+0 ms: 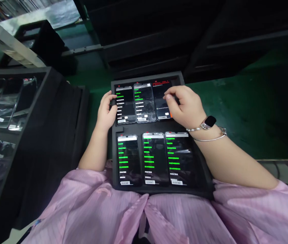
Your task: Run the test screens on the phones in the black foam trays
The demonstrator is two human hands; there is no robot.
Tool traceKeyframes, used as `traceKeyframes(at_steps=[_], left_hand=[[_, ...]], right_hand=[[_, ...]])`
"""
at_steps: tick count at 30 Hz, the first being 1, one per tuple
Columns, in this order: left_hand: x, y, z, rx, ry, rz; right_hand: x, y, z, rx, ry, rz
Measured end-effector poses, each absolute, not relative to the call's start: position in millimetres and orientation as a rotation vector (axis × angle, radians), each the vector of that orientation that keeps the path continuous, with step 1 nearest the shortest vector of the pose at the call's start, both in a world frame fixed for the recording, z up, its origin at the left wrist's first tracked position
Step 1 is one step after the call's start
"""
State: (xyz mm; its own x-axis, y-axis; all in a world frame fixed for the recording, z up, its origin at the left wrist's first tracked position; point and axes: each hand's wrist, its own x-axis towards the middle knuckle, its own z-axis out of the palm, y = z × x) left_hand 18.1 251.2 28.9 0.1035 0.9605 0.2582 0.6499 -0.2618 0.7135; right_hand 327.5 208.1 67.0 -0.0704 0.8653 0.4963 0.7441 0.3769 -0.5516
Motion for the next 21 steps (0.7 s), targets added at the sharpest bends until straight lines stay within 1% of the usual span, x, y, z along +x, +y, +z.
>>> traceKeyframes(at_steps=[3, 5, 11, 16, 21], left_hand=[[18.5, 246.9, 32.8, 1.982, 1.595, 0.948], [19.0, 243.7, 36.9, 1.989, 1.62, 0.905], [22.3, 236.8, 47.8, 1.987, 1.686, 0.809], [23.9, 233.6, 50.8, 1.994, 1.699, 0.764], [24.4, 232.7, 52.6, 2.004, 1.708, 0.7]], right_hand=[[316.8, 214.2, 69.5, -1.227, -2.094, 0.272], [308.9, 218.3, 65.6, -1.168, -2.156, 0.356], [300.5, 222.1, 48.2, -1.188, -2.177, 0.426], [303.0, 220.2, 46.9, -1.178, -2.182, 0.461], [303.1, 220.2, 46.1, -1.168, -2.19, 0.423]])
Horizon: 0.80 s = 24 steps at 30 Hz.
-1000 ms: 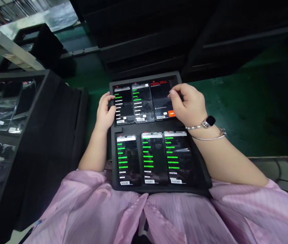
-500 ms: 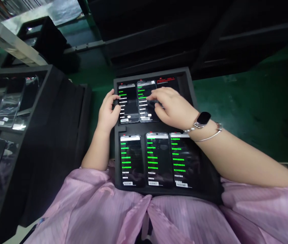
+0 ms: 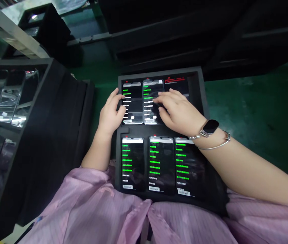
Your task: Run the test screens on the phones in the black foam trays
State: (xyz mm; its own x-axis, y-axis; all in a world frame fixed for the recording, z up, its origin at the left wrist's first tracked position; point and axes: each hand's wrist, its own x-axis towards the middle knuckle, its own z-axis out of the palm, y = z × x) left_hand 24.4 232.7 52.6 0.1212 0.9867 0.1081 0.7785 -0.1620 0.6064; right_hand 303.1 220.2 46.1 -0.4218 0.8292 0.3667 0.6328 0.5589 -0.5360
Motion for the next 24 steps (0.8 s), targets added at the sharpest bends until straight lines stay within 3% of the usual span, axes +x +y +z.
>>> traceKeyframes(at_steps=[12, 19, 24], left_hand=[[18.7, 243.1, 39.2, 1.954, 1.591, 0.846], [18.7, 241.1, 50.4, 1.986, 1.619, 0.723], [18.9, 240.8, 51.1, 1.975, 1.618, 0.721]], right_hand=[[301.8, 222.5, 54.1, -1.235, -2.25, 0.352], [332.3, 213.7, 59.9, -1.235, -1.726, 0.02], [345.0, 213.4, 53.8, -1.339, -1.811, -0.059]])
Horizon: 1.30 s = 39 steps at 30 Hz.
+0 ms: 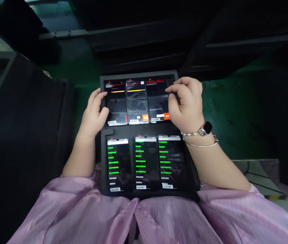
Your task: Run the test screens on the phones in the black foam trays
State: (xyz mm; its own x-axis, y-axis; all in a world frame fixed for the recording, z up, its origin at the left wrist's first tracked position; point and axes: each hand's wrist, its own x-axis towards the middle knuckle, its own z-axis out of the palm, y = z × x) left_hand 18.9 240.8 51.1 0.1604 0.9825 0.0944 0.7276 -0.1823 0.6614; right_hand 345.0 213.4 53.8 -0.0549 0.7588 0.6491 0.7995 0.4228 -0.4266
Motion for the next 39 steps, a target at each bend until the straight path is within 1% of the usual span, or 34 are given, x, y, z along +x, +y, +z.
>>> traceKeyframes(at_steps=[9, 19, 23, 27, 30, 35, 39], left_hand=[[18.1, 242.2, 46.7, 1.983, 1.58, 0.763], [16.6, 243.0, 43.7, 1.987, 1.549, 0.803], [16.6, 243.5, 42.8, 1.989, 1.543, 0.8], [17.4, 243.4, 42.6, 1.982, 1.55, 0.804], [17.5, 243.1, 43.0, 1.979, 1.552, 0.799], [16.5, 243.9, 42.6, 1.989, 1.54, 0.807], [16.6, 245.1, 42.5, 1.979, 1.545, 0.798]], right_hand=[[336.0, 218.1, 55.9, -1.577, -2.14, 0.133], [338.6, 225.6, 51.3, -1.504, -2.086, 0.126], [344.9, 221.1, 53.1, -1.392, -2.101, 0.212], [353.3, 217.1, 45.8, -1.443, -2.2, 0.256], [354.8, 215.4, 45.6, -1.466, -2.144, 0.244], [344.2, 209.6, 58.5, -1.442, -1.852, 0.245], [338.8, 209.3, 60.1, -1.442, -1.861, 0.253]])
